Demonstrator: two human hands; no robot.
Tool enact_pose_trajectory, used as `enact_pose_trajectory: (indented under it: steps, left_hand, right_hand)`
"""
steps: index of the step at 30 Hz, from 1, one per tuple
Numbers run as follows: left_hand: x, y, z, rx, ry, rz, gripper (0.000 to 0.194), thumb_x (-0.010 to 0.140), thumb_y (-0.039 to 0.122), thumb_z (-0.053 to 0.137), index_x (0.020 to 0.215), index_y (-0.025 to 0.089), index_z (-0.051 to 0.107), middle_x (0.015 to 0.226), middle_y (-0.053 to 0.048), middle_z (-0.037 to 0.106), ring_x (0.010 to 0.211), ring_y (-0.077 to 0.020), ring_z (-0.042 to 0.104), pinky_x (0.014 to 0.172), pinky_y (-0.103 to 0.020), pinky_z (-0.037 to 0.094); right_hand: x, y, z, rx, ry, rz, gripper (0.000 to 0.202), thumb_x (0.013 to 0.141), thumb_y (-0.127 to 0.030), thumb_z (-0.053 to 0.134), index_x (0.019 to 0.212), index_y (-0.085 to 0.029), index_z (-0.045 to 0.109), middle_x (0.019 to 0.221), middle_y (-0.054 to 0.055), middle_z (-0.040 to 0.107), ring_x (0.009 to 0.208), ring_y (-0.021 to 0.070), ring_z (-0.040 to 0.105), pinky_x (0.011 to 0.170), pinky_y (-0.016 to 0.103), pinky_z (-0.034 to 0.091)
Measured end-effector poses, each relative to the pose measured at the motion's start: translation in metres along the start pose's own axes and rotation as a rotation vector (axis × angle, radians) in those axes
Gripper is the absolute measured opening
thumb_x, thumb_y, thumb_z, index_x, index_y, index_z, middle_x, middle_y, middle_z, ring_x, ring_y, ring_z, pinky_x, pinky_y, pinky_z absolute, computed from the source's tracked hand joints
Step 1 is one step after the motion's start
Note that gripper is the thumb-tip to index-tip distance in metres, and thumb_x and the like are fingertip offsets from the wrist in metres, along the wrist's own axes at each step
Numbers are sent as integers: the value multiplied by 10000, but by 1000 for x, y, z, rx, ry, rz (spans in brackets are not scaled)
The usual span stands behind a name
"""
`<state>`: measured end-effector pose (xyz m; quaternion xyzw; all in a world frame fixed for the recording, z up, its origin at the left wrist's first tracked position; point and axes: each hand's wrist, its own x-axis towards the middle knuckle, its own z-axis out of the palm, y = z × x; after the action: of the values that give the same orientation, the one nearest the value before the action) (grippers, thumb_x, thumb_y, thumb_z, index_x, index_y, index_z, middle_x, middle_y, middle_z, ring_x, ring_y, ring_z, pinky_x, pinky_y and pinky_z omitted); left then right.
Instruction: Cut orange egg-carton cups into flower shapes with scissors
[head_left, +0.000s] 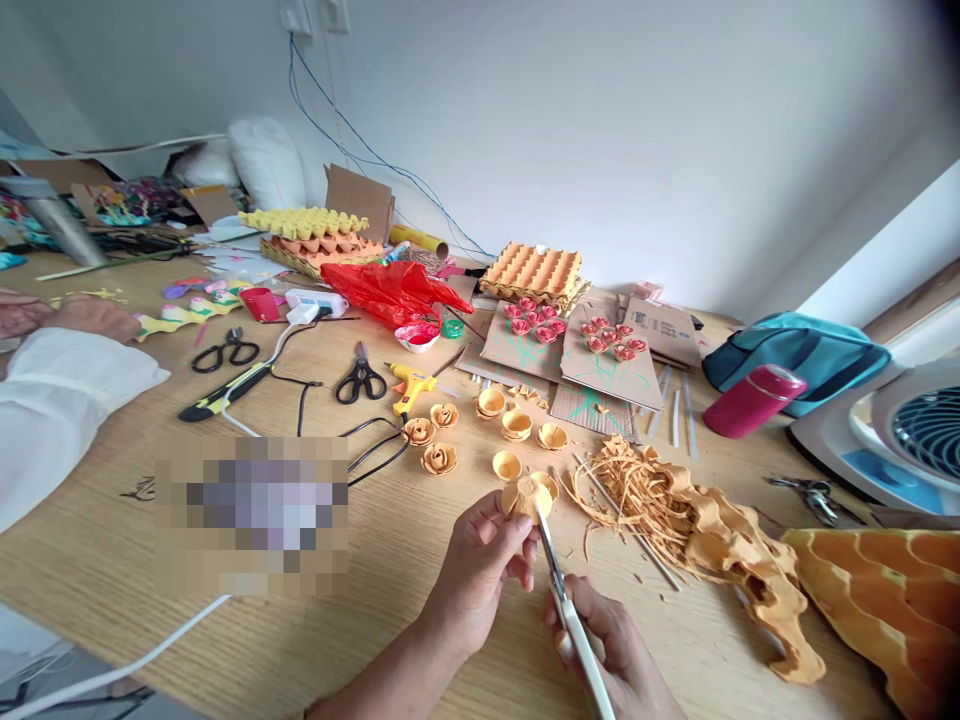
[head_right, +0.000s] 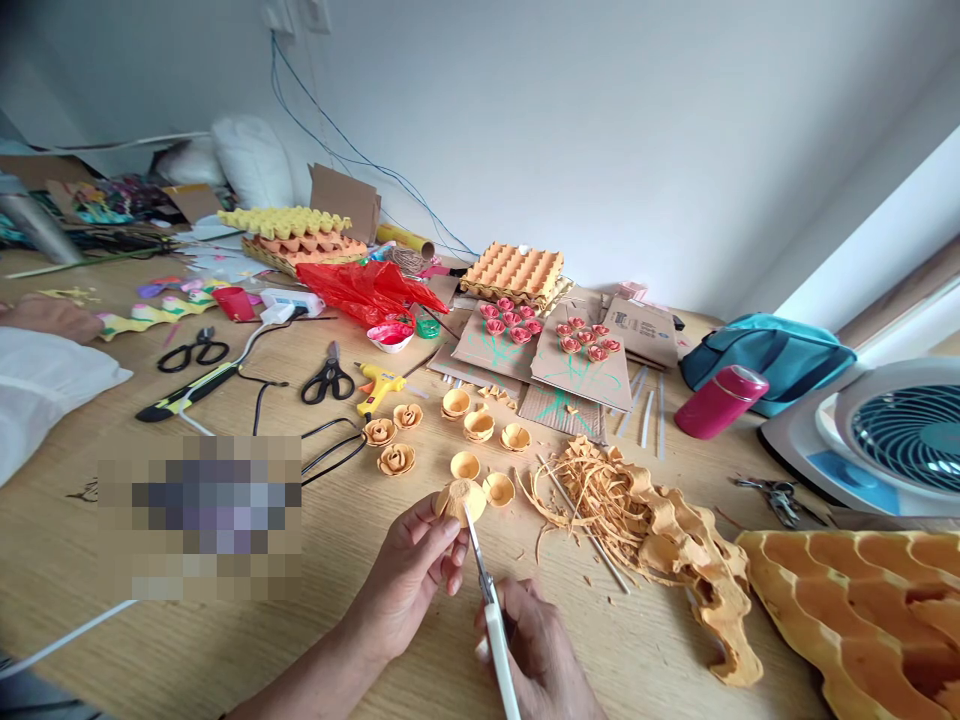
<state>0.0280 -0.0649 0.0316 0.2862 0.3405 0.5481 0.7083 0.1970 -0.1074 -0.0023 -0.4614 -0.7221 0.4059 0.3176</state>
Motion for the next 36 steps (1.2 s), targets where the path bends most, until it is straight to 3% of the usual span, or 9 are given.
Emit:
enact_pose_trajectory:
  steps: [11,18,26,36]
  left_hand:
    - [1,-2,-2,-4,-1,-11,354,701,415,817,730,152,582,695,3,548,585,-74,443,433,-151,403]
    - [0,-3,-3,-28,21,-39,352,690,420,825,772,154,609,697,7,551,592,-77,448,441,-155,410]
    - [2,-3,-4,-58,22,-53,322,698,384,820,773,150,612,699,12,546,589,-72,456,444,-150,405]
    - [7,0,-16,-246,2,38,200,759,305,730,799,159,600,700,10,548,606,-93,490,431,-169,428]
  right_hand:
    - [-2,4,-2,-17,-20,21,445,968,-570,448,739,-201,546,678,17,593,643,162,500,598,260,410]
    - [-6,3,0,-40,8,32,446,975,-544,443,690,-202,479,614,-21,478,571,131,406,535,242,353]
    - [-8,10,1,-121,32,36,418,968,-507,466,677,-208,440,623,-26,422,604,142,412,557,251,356]
    - [-4,5,-10,-61,-78,48,387,942,-510,516,741,-187,587,723,35,628,712,185,568,697,289,457]
